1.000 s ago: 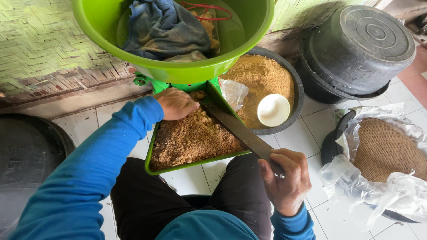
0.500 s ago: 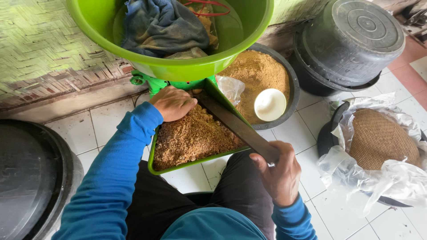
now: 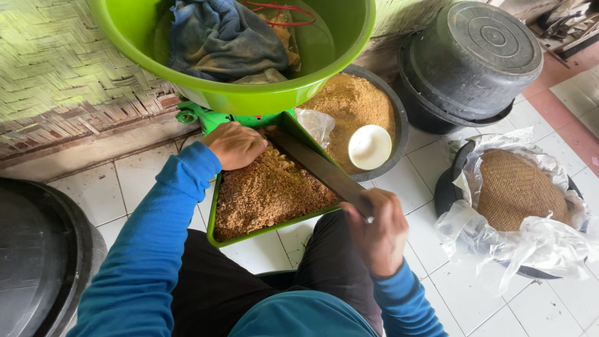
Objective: The person scoops grains from a large black basin into a green grinding machine using a white scoop. They then use a wooden stick to push the grains through the machine's output chute into a green tray, repeating the scooping and pushing actions.
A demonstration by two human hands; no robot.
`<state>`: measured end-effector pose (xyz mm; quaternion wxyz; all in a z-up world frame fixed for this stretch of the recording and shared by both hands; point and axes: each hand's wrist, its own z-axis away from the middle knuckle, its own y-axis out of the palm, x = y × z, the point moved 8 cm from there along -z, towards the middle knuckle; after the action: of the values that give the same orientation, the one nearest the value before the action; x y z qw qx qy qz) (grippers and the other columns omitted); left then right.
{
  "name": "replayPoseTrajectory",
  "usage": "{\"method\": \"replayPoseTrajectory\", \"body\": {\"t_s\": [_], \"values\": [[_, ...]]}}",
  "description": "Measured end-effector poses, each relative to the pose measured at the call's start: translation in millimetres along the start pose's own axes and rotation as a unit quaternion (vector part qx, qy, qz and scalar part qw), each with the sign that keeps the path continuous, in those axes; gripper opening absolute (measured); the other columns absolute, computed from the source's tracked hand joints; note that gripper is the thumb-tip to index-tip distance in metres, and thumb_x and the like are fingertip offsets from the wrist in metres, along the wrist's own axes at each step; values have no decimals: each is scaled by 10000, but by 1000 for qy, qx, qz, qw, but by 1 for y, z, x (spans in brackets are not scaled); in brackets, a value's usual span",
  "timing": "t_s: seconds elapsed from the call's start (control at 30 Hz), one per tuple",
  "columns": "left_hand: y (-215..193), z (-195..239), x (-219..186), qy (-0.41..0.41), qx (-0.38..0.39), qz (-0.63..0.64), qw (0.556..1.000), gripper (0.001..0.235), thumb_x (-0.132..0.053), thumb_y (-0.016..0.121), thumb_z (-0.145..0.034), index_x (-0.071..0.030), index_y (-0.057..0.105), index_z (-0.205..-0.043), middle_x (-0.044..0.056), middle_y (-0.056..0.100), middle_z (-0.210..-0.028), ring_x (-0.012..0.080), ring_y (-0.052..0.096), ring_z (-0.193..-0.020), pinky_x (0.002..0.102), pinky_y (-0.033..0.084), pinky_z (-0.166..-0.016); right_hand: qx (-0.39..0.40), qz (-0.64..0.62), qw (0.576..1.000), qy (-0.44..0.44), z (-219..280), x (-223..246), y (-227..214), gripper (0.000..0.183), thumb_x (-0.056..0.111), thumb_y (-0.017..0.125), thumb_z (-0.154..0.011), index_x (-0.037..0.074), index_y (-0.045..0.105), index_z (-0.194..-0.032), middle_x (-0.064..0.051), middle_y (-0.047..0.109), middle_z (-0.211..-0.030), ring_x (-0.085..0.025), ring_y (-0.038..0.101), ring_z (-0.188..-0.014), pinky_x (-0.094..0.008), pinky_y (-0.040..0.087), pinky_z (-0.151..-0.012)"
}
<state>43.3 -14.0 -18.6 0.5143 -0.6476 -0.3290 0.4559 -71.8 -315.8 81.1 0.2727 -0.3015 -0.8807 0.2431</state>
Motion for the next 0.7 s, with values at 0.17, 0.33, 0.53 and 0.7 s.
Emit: {"method": "replayPoseTrajectory", "body": {"t_s": [0.17,0.33,0.53,0.7], "values": [[-6,2,-4,-3,-26,-12,1000,514,-339,401,-1031,-45,674,-708,137,729,-864,344,676,-768,486,524,-832,-7,1,1000,-28,-1,10,3,432,246,829,-887,-8,565,-1117,-169,668,-1030,-315,679,-874,-403,565,-751],[2,1,-1,-10,-9,5,1000,493,-327,395,-1021,-57,764,-834,111,764,-1076,305,718,-871,442,532,-895,24,7,1000,19,0,4,9,374,213,834,-879,18,605,-1101,-161,679,-1025,-322,685,-875,-413,567,-750],[9,1,0,13,-15,-9,1000,467,-326,406,-1026,-67,793,-1000,102,759,-1167,258,721,-1042,410,513,-982,50,-1,999,8,-3,10,32,364,234,808,-893,15,621,-1116,-164,676,-1025,-333,681,-886,-426,561,-764],[8,1,-1,30,-36,-13,999,438,-313,431,-994,-74,797,-1019,97,769,-1134,258,709,-1074,424,500,-972,66,7,998,15,-10,9,45,326,252,780,-913,39,647,-1120,-145,680,-996,-329,675,-881,-437,553,-759]]}}
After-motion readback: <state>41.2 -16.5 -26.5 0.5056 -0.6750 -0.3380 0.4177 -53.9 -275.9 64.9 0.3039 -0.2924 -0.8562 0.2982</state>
